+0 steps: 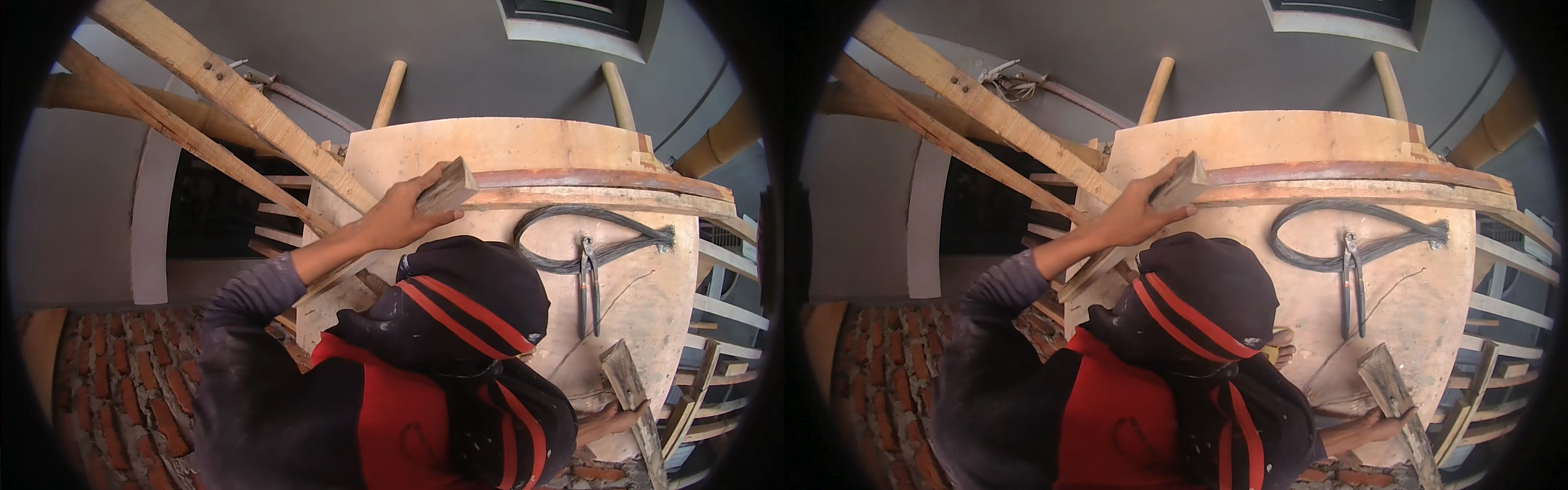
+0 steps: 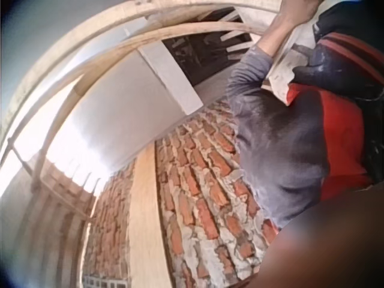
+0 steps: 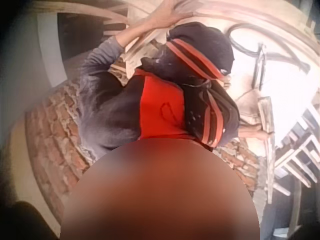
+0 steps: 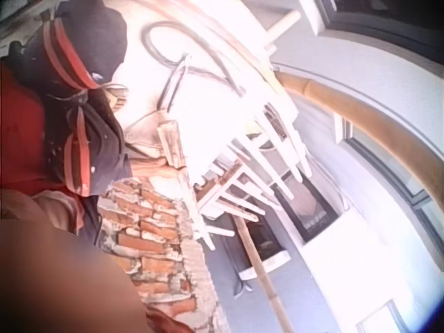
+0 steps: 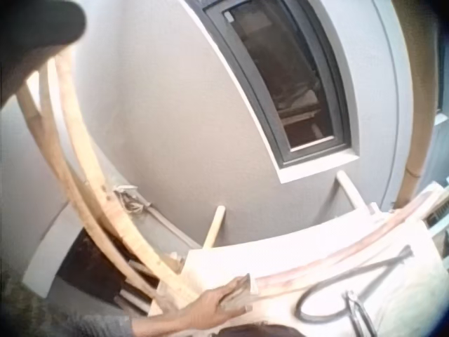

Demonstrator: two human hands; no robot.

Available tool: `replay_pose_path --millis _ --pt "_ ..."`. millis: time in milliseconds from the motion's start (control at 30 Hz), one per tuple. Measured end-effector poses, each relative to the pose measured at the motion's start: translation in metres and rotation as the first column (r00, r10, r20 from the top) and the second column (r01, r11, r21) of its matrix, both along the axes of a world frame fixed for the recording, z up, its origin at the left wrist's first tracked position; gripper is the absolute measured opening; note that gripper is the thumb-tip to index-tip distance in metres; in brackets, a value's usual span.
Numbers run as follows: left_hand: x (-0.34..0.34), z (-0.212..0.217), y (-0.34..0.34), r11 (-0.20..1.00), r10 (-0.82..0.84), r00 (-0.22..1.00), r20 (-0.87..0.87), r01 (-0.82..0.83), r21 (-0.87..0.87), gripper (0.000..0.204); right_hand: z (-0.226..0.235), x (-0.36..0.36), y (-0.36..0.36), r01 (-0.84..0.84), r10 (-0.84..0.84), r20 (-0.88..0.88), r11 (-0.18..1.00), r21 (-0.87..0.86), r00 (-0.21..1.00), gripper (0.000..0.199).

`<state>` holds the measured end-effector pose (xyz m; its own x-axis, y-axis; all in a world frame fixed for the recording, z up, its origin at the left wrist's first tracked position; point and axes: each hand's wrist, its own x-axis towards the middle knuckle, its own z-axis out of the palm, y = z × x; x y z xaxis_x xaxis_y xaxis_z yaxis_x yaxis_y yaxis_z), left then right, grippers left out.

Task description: The person uses a hand saw to cut a curved wooden plank to size. They then position the cut plank onto a vertical wooden frame structure and secure it using a hammer and nails. The person continues to adjust and hammer the plank into place.

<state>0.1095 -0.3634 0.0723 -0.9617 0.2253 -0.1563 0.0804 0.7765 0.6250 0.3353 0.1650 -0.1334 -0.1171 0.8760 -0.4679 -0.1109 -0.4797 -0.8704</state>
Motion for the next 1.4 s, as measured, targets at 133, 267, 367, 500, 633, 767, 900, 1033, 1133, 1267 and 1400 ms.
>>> replay_pose_path --millis 133,267,367,500,633,767,900,1033,1133,1267,1400 --pt "-0.006 -0.057 -0.016 0.999 0.039 0.999 0.022 -0.039 -0.018 0.081 -0.016 0.013 0.017 -0.044 0.044 -0.034 0.999 0.002 0.998 0.055" --pt "-0.020 -0.087 -0.013 0.980 0.127 0.986 0.106 -0.109 -0.167 0.081 0.007 -0.004 0.002 0.003 -0.004 -0.043 1.000 -0.016 0.999 0.053" --pt "-0.024 -0.103 -0.005 0.962 0.100 0.988 0.118 -0.066 -0.266 0.079 0.017 -0.010 -0.010 0.051 -0.053 -0.065 0.998 -0.022 0.996 0.051" --pt "-0.014 -0.127 0.000 0.916 -0.013 1.000 0.015 0.017 -0.400 0.076 0.033 -0.023 -0.025 0.092 -0.094 -0.046 0.995 -0.036 0.995 0.050" --pt "-0.014 -0.143 -0.012 0.952 -0.095 0.987 -0.127 0.053 -0.300 0.064 0.015 -0.008 -0.012 0.045 -0.052 -0.103 0.996 -0.075 0.993 0.048" --pt "-0.045 -0.038 0.048 0.962 -0.048 0.985 0.165 0.001 0.274 0.035 0.034 -0.013 -0.024 0.077 -0.087 -0.117 0.993 -0.089 0.989 0.048" --pt "-0.061 0.082 0.101 0.689 -0.561 0.828 0.008 0.461 0.559 0.030 0.027 -0.011 -0.025 0.064 -0.073 -0.069 0.990 -0.127 0.995 0.047" --pt "-0.064 0.095 0.137 0.343 -0.787 0.614 -0.055 0.510 0.789 0.027 0.047 -0.040 -0.069 0.085 -0.100 -0.126 0.989 -0.123 0.987 0.041" --pt "-0.070 0.095 0.156 0.255 -0.824 0.566 -0.021 0.404 0.878 0.025 0.053 -0.071 -0.107 0.126 -0.146 -0.173 0.985 -0.121 0.974 0.037" --pt "-0.057 0.108 0.171 0.043 -0.803 0.592 -0.078 0.187 0.981 0.024 0.071 -0.104 -0.144 0.172 -0.218 -0.251 0.966 -0.193 0.943 0.033" --pt "-0.053 0.105 0.192 0.036 -0.759 0.645 -0.086 0.174 0.984 0.024 0.065 -0.119 -0.160 0.105 -0.185 -0.325 0.963 -0.249 0.928 0.030"
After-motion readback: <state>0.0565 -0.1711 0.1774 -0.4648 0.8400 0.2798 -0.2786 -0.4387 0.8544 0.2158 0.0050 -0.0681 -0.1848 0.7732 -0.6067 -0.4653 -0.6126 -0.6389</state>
